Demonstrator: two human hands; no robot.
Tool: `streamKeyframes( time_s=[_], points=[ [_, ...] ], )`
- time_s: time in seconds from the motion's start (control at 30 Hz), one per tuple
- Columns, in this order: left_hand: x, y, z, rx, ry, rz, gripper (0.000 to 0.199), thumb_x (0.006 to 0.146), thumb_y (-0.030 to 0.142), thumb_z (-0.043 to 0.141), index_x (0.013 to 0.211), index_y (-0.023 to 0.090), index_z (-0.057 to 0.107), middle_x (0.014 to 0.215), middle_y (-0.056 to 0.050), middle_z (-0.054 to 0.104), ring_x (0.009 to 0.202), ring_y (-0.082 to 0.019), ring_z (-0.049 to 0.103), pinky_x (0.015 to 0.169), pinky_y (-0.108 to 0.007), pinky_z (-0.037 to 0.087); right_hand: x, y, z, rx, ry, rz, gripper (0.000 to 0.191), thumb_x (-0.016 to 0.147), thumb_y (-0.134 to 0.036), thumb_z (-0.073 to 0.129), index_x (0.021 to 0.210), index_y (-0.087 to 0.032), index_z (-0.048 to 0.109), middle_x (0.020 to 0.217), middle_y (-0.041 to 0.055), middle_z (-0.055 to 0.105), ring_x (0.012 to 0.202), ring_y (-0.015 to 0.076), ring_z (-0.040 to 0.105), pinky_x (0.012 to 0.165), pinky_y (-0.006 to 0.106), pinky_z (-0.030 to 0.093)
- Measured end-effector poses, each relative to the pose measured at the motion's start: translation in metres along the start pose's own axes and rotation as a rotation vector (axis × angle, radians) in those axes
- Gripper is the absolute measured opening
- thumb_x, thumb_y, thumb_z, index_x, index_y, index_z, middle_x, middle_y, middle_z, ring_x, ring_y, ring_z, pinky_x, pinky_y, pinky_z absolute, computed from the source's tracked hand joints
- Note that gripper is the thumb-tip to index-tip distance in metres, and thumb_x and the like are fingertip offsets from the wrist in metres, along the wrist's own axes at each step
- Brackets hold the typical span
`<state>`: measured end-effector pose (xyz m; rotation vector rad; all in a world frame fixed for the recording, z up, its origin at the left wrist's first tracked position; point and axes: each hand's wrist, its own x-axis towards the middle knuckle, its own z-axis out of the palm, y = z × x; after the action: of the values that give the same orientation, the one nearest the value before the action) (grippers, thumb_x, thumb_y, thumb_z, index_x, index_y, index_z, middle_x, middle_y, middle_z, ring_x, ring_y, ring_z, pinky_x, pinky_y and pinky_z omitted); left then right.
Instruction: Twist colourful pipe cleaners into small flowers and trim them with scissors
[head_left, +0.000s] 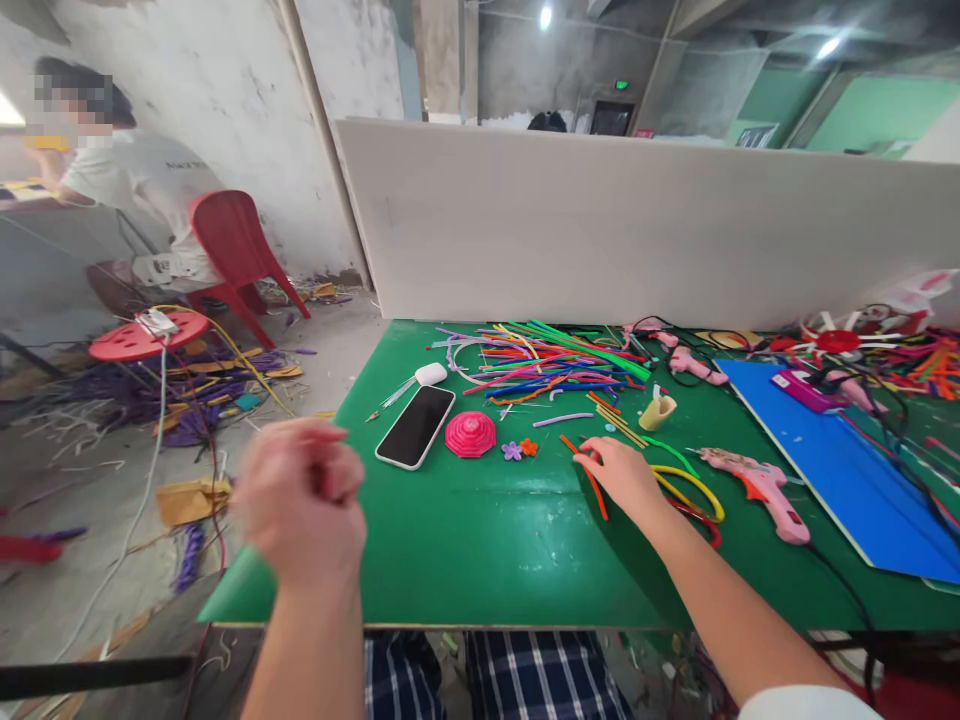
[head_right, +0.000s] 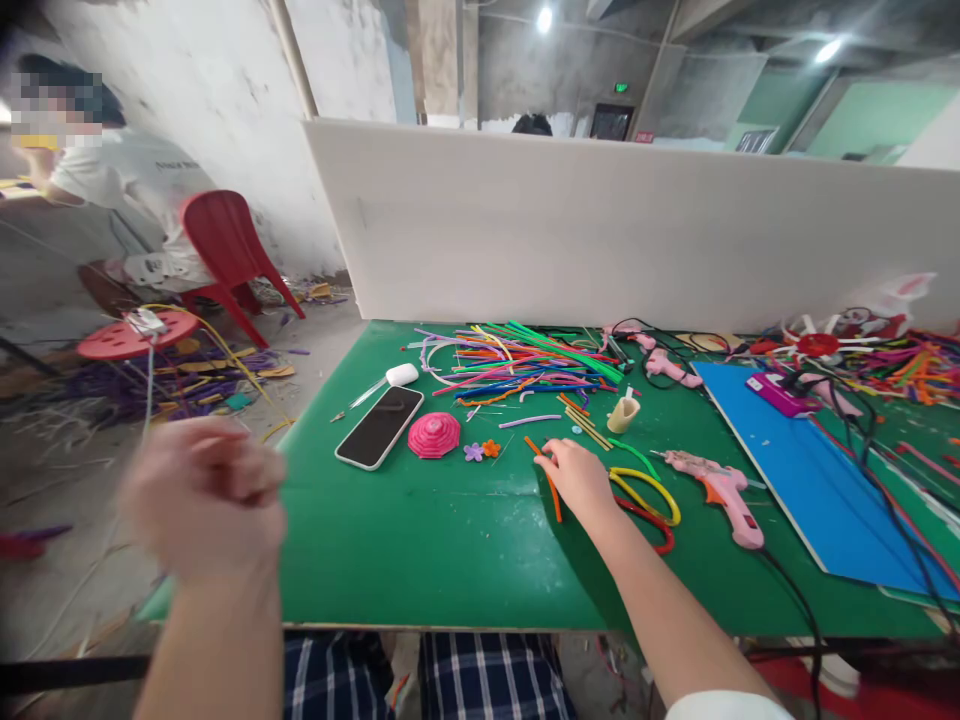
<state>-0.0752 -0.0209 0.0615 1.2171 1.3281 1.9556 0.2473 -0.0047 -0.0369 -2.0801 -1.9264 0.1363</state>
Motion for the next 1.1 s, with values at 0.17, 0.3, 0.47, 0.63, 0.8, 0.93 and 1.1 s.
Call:
streamKeyframes(
  time_s=[0.17, 0.3, 0.47, 0.63, 0.8, 0.93, 1.1],
  points=[
    [-0.012, -0.048, 0.043, 0.350, -0.488, -0.048, 0.024, 0.078, 0.037, 0.050, 0.066, 0.019, 0.061, 0.047, 0.005, 0.039, 0.044, -0.008, 0.032, 0.043, -0.022, 0.023, -0.004, -0.009, 0.007, -0.064, -0.052, -0.013, 0.014, 0.080, -0.028, 0.050, 0.075, -0.024, 0.063, 0.078, 0.0017, 0.063, 0.067, 0.0156, 0.058, 0.055, 0.025, 0.036],
    [-0.018, -0.067, 0.060, 0.408, -0.561, -0.003, 0.031, 0.080, 0.042, 0.045, 0.062, 0.019, 0.057, 0.048, 0.005, 0.035, 0.047, -0.009, 0.031, 0.047, -0.023, 0.024, 0.003, -0.015, 0.002, -0.149, 0.010, -0.072, 0.016, 0.077, -0.018, 0.049, 0.065, -0.021, 0.058, 0.074, 0.0041, 0.063, 0.077, 0.0197, 0.058, 0.059, 0.027, 0.035],
    [-0.019, -0.076, 0.065, 0.446, -0.597, 0.013, 0.031, 0.081, 0.041, 0.044, 0.067, 0.019, 0.060, 0.049, 0.005, 0.036, 0.048, -0.010, 0.031, 0.048, -0.023, 0.024, 0.033, -0.018, -0.010, -0.078, 0.045, -0.099, 0.017, 0.084, -0.022, 0.042, 0.089, -0.021, 0.057, 0.075, 0.0013, 0.066, 0.065, 0.0160, 0.060, 0.057, 0.025, 0.038],
    [-0.021, -0.080, 0.069, 0.501, -0.646, 0.005, 0.031, 0.081, 0.040, 0.044, 0.064, 0.019, 0.061, 0.048, 0.004, 0.039, 0.047, -0.010, 0.033, 0.048, -0.023, 0.023, 0.061, -0.025, 0.004, -0.068, 0.087, -0.148, 0.033, 0.084, -0.011, 0.035, 0.108, -0.020, 0.056, 0.102, 0.0052, 0.066, 0.090, 0.0181, 0.061, 0.069, 0.027, 0.042],
    [-0.023, -0.076, 0.069, 0.552, -0.680, 0.035, 0.032, 0.081, 0.040, 0.043, 0.064, 0.019, 0.061, 0.047, 0.003, 0.042, 0.047, -0.011, 0.035, 0.048, -0.023, 0.024, 0.060, -0.023, 0.024, -0.102, 0.072, -0.245, 0.036, 0.085, -0.010, 0.038, 0.111, -0.021, 0.060, 0.104, 0.0069, 0.066, 0.098, 0.0203, 0.056, 0.077, 0.029, 0.042],
    [-0.019, -0.077, 0.063, 0.529, -0.675, 0.009, 0.032, 0.080, 0.043, 0.044, 0.068, 0.020, 0.063, 0.046, 0.003, 0.041, 0.046, -0.011, 0.034, 0.047, -0.023, 0.025, 0.062, -0.016, 0.029, -0.129, 0.087, -0.267, 0.024, 0.085, -0.018, 0.045, 0.092, -0.020, 0.068, 0.094, 0.0083, 0.066, 0.091, 0.0217, 0.055, 0.073, 0.029, 0.042],
    [-0.015, -0.080, 0.057, 0.597, -0.669, -0.020, 0.035, 0.080, 0.045, 0.041, 0.067, 0.018, 0.059, 0.048, 0.004, 0.041, 0.046, -0.010, 0.035, 0.047, -0.022, 0.025, 0.067, -0.015, 0.030, -0.144, 0.142, -0.304, 0.015, 0.082, -0.017, 0.052, 0.082, -0.017, 0.067, 0.086, 0.0105, 0.063, 0.087, 0.0233, 0.052, 0.075, 0.033, 0.041]
  ],
)
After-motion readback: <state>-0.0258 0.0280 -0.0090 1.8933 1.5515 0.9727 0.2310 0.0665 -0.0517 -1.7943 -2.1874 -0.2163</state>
